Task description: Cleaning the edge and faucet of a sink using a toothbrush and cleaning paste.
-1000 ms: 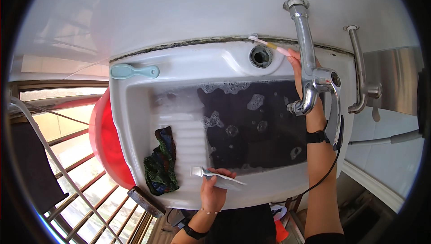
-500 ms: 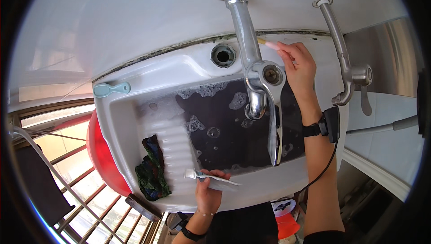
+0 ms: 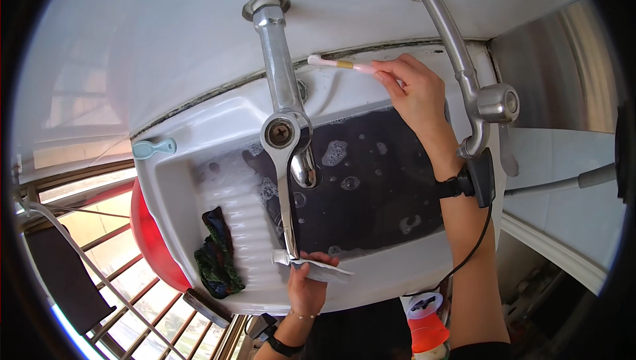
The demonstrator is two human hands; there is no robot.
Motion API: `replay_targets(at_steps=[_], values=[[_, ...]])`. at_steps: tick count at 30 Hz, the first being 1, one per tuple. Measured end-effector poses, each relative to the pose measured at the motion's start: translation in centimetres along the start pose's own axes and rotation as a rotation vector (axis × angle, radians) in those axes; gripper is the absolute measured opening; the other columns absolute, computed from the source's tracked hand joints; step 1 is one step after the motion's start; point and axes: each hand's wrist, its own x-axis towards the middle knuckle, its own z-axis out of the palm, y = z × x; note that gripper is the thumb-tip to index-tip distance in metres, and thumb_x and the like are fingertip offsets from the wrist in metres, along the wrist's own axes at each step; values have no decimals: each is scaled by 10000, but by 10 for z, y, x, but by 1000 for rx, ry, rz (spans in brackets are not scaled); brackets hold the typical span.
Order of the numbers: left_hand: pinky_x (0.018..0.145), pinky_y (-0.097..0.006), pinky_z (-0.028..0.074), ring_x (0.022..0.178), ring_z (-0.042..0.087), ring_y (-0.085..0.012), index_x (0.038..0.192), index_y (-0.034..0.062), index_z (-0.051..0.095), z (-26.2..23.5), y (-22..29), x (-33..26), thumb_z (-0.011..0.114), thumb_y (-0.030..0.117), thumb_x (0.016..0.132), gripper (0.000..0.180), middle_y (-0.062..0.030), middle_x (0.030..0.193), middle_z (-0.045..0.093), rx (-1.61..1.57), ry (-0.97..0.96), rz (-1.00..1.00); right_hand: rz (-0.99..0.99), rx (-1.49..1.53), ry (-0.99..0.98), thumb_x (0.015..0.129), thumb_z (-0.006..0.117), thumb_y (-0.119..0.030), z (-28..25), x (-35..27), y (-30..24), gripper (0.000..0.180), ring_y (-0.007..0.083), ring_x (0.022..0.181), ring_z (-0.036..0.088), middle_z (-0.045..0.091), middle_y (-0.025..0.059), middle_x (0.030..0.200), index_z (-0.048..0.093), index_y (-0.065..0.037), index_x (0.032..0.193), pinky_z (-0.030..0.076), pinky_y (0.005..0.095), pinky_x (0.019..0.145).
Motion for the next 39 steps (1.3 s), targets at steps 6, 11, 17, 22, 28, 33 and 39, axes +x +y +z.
replay_targets(at_steps=[6, 11, 17, 22, 28, 33, 39], values=[[964, -494, 344, 974, 517, -311, 1014, 134, 437, 2, -5, -2, 565, 179, 788, 263, -153, 969, 537, -25, -23, -10, 300, 204, 25, 810, 607, -58, -29, -25, 75, 134, 123, 699, 551, 569, 76, 787, 623, -20, 938, 426, 205, 634], [954, -496, 344, 993, 516, -338, 986, 133, 433, 1, -6, -5, 549, 175, 800, 223, -157, 977, 539, -20, -26, 18, 168, -1, -31, 781, 628, -40, -2, -13, -2, 183, 93, 721, 544, 569, 54, 788, 625, -19, 964, 428, 196, 645], [967, -514, 340, 980, 517, -276, 995, 154, 477, -15, 12, -13, 576, 178, 798, 222, -134, 967, 545, -78, -36, 21, -15, 111, -11, 761, 646, -91, 37, -10, -55, 135, 135, 621, 568, 579, 44, 733, 632, -77, 894, 443, 227, 539], [908, -480, 369, 1003, 519, -347, 993, 126, 416, -37, 29, -16, 488, 136, 830, 179, -162, 983, 534, -143, -13, 65, -124, 81, -51, 791, 588, -9, 66, -6, -79, 136, 153, 678, 541, 562, 76, 766, 617, -19, 923, 430, 245, 601], [903, -481, 372, 1009, 511, -352, 1008, 124, 394, -61, 54, -21, 484, 136, 831, 199, -170, 1003, 515, -205, 21, 89, -145, -139, -16, 743, 639, -113, 107, 0, -151, 56, 201, 639, 536, 534, 20, 683, 649, -104, 798, 420, 310, 531], [982, -515, 322, 990, 502, -285, 1018, 138, 446, -63, 69, -21, 569, 186, 807, 248, -140, 987, 520, -237, -20, 68, -187, -120, -49, 737, 646, -118, 156, 9, -187, 40, 215, 626, 530, 527, 22, 679, 619, -90, 746, 413, 329, 523], [941, -500, 346, 1001, 505, -318, 1011, 130, 412, -73, 84, -24, 538, 173, 818, 234, -157, 993, 516, -255, -20, 88, -212, -64, -101, 740, 642, -114, 168, 9, -197, 46, 231, 625, 533, 521, 30, 672, 625, -80, 766, 411, 339, 515]])
